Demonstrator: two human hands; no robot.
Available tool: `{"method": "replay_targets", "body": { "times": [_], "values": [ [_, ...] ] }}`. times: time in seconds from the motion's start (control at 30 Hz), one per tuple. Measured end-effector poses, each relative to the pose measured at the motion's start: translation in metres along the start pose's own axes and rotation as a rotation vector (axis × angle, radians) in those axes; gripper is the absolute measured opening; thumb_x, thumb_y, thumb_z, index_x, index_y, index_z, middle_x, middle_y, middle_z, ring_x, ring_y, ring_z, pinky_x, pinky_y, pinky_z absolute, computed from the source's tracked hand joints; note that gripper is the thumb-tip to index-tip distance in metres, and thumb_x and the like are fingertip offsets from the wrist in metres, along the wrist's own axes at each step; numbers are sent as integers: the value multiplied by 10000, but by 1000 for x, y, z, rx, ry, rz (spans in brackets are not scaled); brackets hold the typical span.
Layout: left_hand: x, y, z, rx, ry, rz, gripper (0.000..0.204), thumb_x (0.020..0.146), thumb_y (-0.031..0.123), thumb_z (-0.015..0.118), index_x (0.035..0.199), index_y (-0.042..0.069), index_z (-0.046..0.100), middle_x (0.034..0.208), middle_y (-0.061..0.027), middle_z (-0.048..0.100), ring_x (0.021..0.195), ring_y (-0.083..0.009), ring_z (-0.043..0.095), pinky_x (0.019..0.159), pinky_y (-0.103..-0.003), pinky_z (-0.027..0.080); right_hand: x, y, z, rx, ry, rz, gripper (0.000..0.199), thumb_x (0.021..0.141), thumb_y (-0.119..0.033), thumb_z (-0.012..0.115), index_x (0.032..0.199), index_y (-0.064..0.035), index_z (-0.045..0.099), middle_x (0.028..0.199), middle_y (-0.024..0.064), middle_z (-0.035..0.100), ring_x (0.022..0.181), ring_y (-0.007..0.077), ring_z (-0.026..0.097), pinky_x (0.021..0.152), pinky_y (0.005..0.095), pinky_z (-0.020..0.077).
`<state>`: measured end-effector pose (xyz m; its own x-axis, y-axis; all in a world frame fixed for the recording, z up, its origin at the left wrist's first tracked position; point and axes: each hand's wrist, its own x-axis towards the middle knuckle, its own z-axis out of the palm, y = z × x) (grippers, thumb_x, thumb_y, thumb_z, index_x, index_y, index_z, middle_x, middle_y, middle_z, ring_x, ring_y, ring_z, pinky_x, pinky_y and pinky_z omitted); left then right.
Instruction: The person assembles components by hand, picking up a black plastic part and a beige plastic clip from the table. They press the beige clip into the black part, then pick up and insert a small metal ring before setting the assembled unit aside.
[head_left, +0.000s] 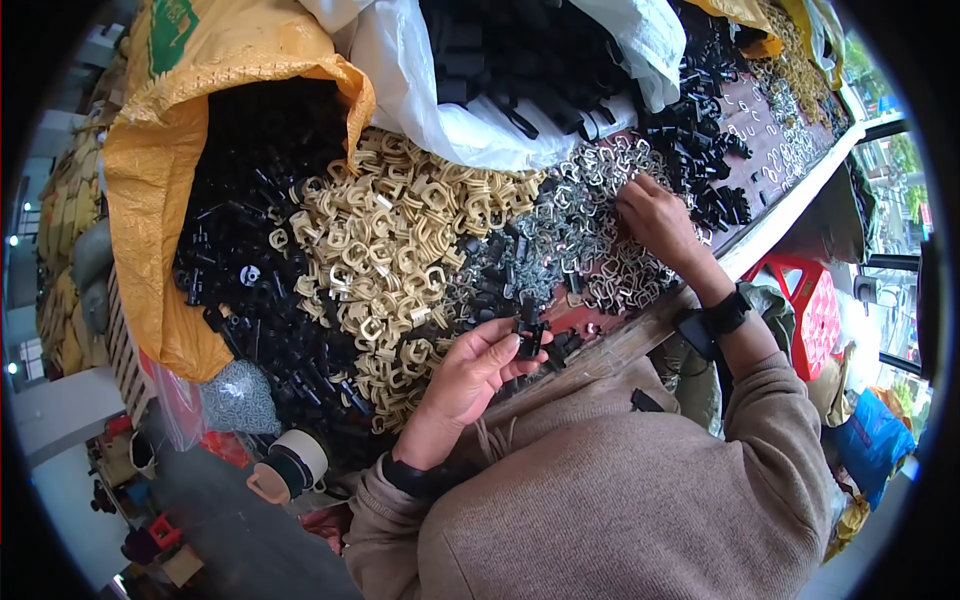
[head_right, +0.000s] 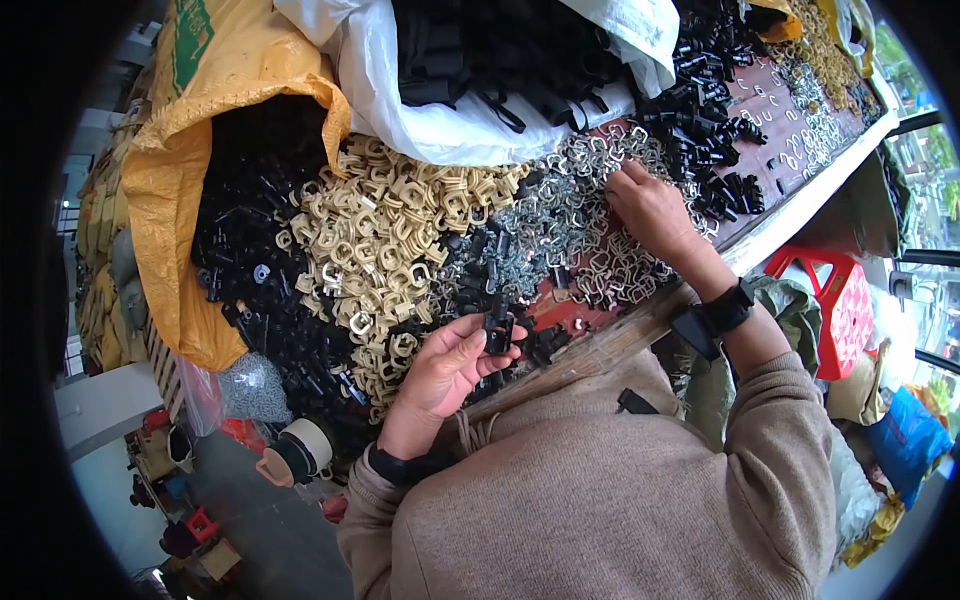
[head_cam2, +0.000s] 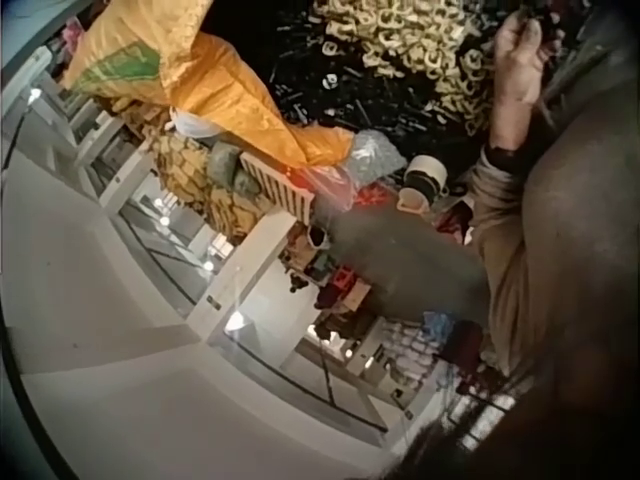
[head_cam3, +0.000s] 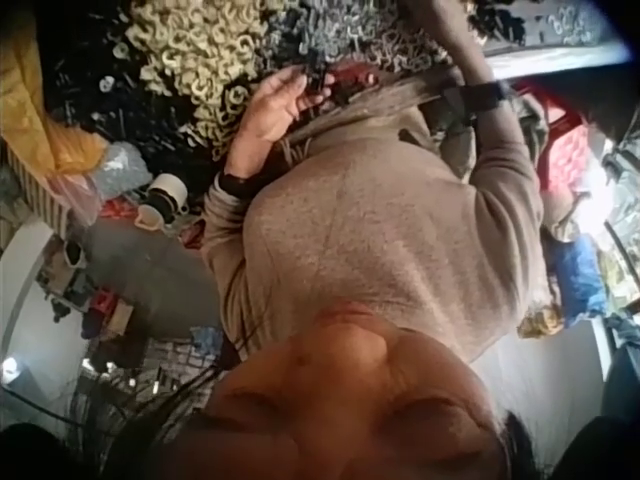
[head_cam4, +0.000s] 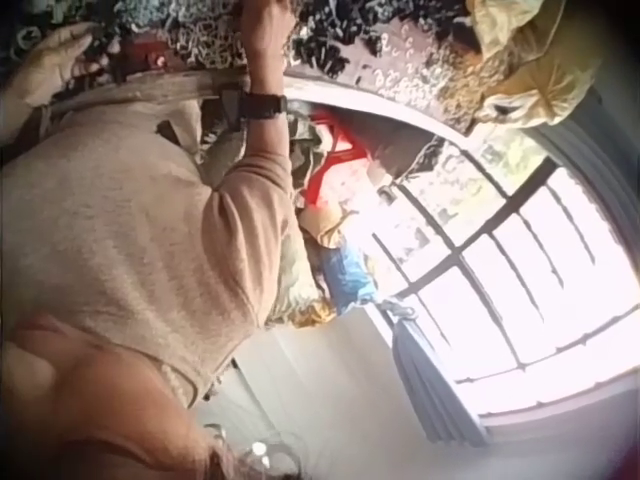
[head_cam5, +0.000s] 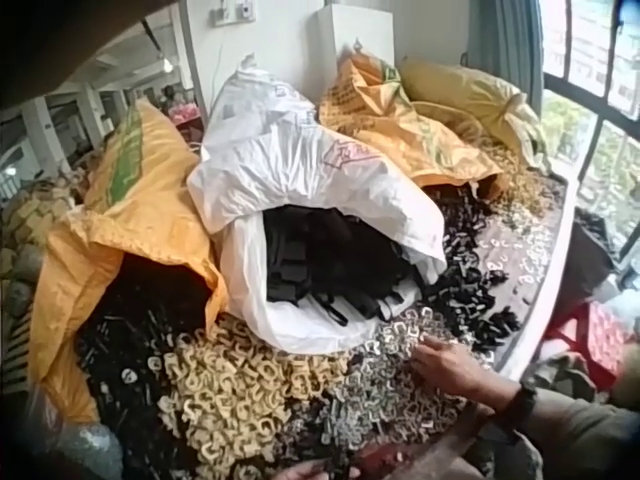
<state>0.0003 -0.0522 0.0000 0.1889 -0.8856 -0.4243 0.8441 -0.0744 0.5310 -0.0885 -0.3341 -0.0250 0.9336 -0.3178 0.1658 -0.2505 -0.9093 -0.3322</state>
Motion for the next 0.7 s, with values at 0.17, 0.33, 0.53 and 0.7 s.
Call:
{"method": "replay_targets", "body": {
  "times": [0.17,0.33,0.53,0.7],
  "values": [
    [-2,-2,-4,-19,36,17,296,848,133,443,1093,-35,440,1010,-155,534,854,-200,559,735,-270,467,-5,4,-7,285,86,44,121,738,-84,559,829,-20,512,686,74,461,571,199,524,527,288,430],
    [-1,-2,-3,-37,52,24,291,846,137,449,1079,-38,453,990,-149,544,846,-202,562,728,-266,470,-13,11,-9,464,86,200,82,787,-87,530,788,-11,502,645,21,467,538,110,490,496,227,391],
    [-2,-1,-3,-41,68,46,288,841,140,460,1070,-35,462,987,-151,545,841,-204,564,727,-261,469,-18,-2,-13,1313,-124,469,80,830,-115,491,803,-41,501,634,2,499,536,65,479,457,177,371],
    [-1,0,0,-61,70,103,271,831,133,486,1070,5,486,952,-91,567,831,-154,555,713,-241,449,-17,-40,-13,1633,-430,603,69,828,-112,494,814,-45,482,681,29,547,530,67,474,482,164,380]
  ]
}}
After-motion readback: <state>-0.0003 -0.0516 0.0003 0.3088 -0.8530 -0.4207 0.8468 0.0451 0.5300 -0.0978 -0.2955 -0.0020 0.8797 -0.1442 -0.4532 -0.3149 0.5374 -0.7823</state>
